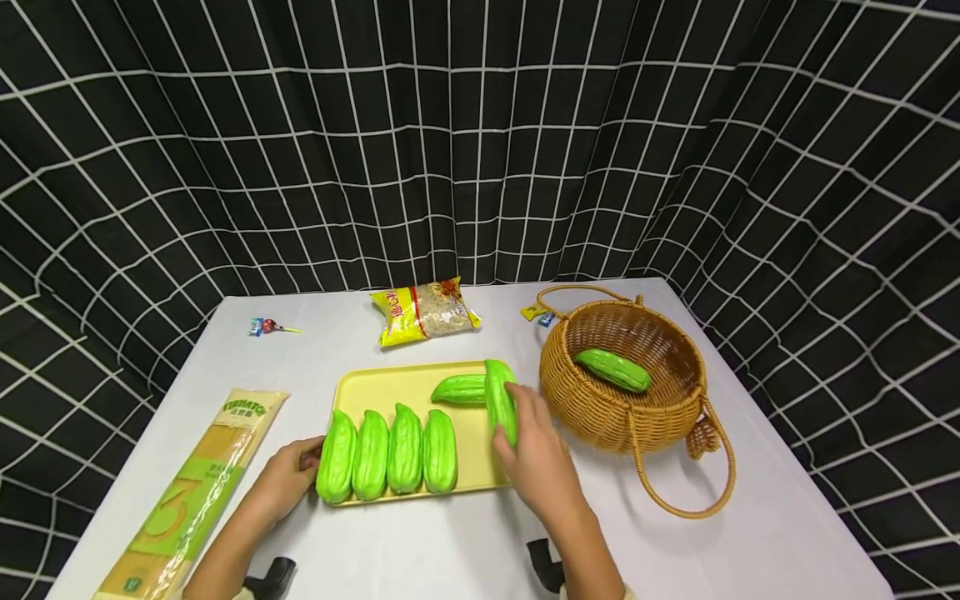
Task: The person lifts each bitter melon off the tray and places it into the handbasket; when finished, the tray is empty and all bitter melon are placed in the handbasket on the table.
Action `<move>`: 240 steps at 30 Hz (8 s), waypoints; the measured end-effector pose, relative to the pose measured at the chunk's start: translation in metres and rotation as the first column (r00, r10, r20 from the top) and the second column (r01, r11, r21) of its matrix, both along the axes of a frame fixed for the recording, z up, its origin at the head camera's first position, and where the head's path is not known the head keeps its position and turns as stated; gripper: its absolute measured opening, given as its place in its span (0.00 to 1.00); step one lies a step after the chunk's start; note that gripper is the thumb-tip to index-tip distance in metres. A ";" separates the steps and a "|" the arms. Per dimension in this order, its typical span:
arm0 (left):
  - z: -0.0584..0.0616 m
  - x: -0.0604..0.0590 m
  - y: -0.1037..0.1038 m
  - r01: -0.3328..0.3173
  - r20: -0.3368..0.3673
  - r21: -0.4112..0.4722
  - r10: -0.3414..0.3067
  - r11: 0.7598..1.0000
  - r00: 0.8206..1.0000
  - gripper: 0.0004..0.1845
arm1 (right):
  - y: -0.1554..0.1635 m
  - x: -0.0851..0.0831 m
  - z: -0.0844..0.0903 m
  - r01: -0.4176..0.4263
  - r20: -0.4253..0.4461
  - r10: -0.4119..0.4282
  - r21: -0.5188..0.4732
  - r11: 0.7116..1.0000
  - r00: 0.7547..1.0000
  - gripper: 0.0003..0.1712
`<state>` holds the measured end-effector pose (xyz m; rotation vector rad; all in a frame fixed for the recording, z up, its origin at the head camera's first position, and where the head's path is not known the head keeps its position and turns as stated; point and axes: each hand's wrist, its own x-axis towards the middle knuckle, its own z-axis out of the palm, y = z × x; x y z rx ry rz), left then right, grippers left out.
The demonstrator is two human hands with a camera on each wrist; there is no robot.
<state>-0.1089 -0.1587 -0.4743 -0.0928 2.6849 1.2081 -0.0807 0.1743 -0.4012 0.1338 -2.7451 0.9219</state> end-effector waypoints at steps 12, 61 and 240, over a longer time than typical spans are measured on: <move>-0.004 0.000 -0.002 -0.001 0.012 -0.006 0.001 1.000 1.000 0.24 | 0.066 -0.016 0.031 0.299 -0.265 -0.294 -0.023 0.954 0.918 0.31; -0.004 0.000 0.001 -0.003 0.007 -0.022 0.003 1.000 1.000 0.25 | -0.052 -0.011 -0.034 -0.223 0.116 0.207 0.141 0.965 0.971 0.32; -0.002 -0.006 0.009 -0.005 -0.038 -0.006 0.004 1.000 0.999 0.23 | 0.036 -0.035 0.014 0.083 -0.334 -0.056 0.066 0.994 0.941 0.16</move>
